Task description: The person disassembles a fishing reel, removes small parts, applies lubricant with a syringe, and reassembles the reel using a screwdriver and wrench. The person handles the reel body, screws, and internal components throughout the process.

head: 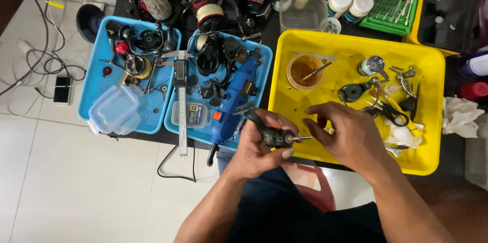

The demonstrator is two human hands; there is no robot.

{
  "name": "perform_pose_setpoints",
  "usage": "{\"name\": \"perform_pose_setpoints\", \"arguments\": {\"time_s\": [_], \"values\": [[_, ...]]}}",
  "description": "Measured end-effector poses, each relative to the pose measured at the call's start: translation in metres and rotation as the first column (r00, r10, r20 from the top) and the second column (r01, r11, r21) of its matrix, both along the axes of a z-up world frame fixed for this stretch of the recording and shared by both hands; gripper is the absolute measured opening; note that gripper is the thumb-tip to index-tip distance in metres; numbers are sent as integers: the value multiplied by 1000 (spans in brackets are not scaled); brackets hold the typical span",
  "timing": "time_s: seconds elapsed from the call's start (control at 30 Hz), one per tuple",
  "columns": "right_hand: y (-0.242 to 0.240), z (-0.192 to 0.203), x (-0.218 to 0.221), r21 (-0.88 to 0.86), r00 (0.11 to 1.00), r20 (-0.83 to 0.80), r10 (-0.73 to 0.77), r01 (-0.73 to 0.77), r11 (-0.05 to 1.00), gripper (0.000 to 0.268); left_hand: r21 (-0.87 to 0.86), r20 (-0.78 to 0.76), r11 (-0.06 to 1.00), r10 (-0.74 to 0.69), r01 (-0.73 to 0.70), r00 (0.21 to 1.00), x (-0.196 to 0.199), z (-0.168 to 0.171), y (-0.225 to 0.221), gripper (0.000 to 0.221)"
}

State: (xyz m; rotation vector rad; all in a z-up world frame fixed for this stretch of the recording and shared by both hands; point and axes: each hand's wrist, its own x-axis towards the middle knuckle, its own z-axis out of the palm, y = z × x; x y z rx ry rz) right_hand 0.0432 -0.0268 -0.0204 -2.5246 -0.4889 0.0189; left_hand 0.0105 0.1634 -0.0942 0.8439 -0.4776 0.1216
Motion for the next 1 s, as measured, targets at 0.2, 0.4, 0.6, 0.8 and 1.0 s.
{"name": "perform_pose_setpoints", "arguments": {"time_s": [0.2, 0.4, 0.6, 0.8, 1.0], "values": [[-71, -7, 0, -147, 996, 75, -47, 58, 987, 28, 84, -136, 994, -60, 72, 989, -1, 13, -12, 38], [-160, 0, -3, -199, 946, 169, -277, 307, 931, 17, 141, -115, 983, -99, 115, 988, 11, 4, -49, 38], [-203, -16, -13, -35, 927, 184, -328, 339, 940, 10, 214, -200, 966, -103, 146, 974, 14, -12, -70, 36], [-223, -40, -19, -30, 901, 288, -325, 348, 937, 10, 231, -270, 966, -49, 114, 962, 14, -24, -75, 39], [-230, -29, -22, -43, 892, 279, -356, 382, 923, 13, 160, -310, 980, -65, 119, 948, 12, -23, -78, 39]]}}
